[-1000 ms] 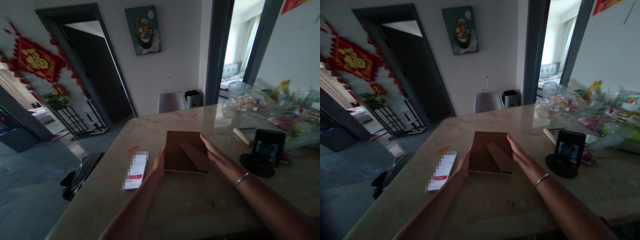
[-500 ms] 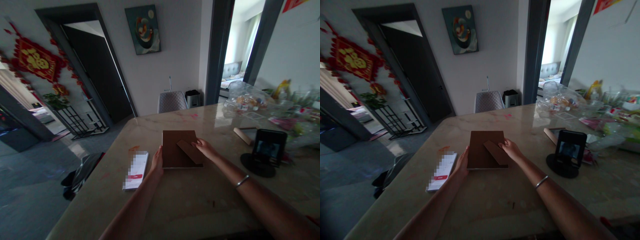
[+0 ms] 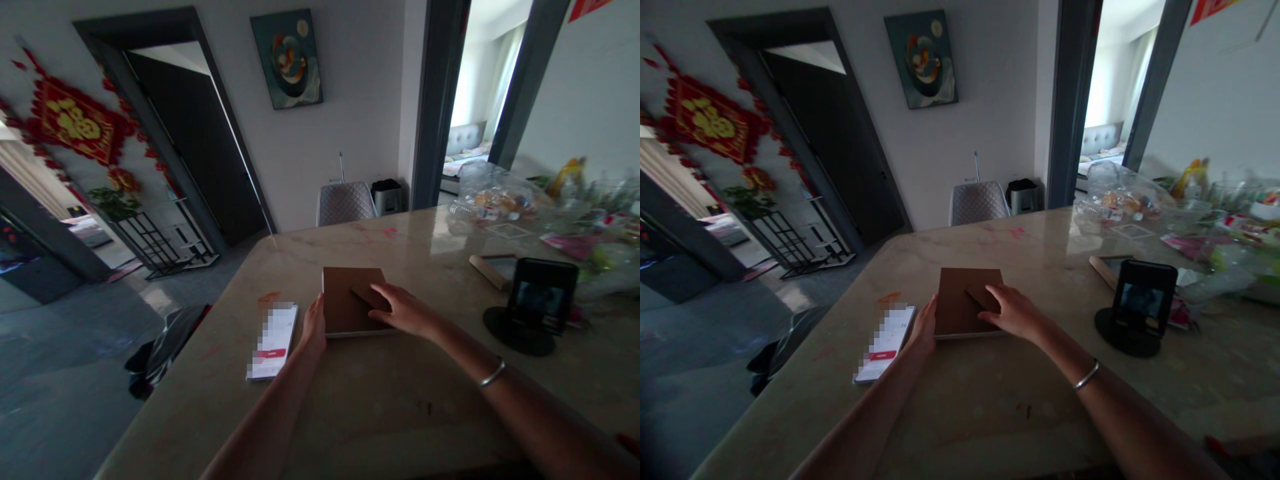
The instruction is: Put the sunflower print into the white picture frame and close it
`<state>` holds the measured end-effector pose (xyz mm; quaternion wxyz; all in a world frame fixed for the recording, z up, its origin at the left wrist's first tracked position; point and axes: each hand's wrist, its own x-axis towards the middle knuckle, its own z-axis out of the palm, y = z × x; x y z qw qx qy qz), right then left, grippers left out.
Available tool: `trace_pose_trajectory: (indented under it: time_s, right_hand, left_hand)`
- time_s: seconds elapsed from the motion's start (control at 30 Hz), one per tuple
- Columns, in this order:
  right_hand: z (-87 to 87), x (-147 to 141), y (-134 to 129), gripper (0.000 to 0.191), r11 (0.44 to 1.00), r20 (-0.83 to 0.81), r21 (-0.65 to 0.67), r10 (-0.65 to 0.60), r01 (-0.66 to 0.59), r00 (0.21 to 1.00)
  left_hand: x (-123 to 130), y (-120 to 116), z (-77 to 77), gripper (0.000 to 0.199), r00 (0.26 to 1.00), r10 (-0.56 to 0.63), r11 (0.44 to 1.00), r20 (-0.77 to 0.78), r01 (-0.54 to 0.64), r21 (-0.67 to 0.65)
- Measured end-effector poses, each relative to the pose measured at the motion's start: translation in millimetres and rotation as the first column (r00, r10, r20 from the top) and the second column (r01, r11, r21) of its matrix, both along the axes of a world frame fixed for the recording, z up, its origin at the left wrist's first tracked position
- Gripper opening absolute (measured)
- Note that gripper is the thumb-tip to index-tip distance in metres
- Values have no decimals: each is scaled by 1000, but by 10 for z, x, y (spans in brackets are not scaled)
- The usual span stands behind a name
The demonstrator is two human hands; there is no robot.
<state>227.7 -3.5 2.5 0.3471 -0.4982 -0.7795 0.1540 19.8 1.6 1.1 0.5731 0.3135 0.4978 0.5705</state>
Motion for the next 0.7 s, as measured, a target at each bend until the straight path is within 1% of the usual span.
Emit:
trace_pose_trajectory:
  time_s: [0.07,0.2,0.3,0.37,0.4,0.47,0.53,0.63,0.7]
  right_hand:
    - [-31,-68,-33,59,1000,71,25,1,-3,997]
    - [-59,-178,-30,40,996,121,86,-30,20,992]
    - [-55,-173,31,39,981,89,151,-138,124,986]
    - [-49,-116,94,40,962,21,184,-207,200,978]
    - [-46,-78,128,40,958,-21,191,-214,214,977]
    - [-44,-3,192,39,963,-120,170,-189,208,975]
    - [-48,54,242,38,972,-211,112,-179,206,961]
    - [-68,104,295,38,971,-347,0,-225,240,910]
    - [-99,140,335,38,957,-439,-61,-280,283,854]
  left_hand:
    - [0,10,-13,29,1000,7,1000,-9,-7,13]
    - [13,23,-22,29,994,-106,992,-2,106,67]
    - [28,12,-14,28,983,-167,978,-73,175,110]
    - [30,-1,-16,28,973,-183,974,-139,199,106]
    - [27,-6,-22,29,969,-182,976,-166,199,93]
    - [13,-7,-43,30,967,-160,982,-197,177,71]
    - [-10,4,-73,31,970,-128,987,-207,144,68]
    - [-49,39,-122,34,970,-77,990,-232,103,101]
    - [-71,63,-145,37,962,-44,987,-270,83,134]
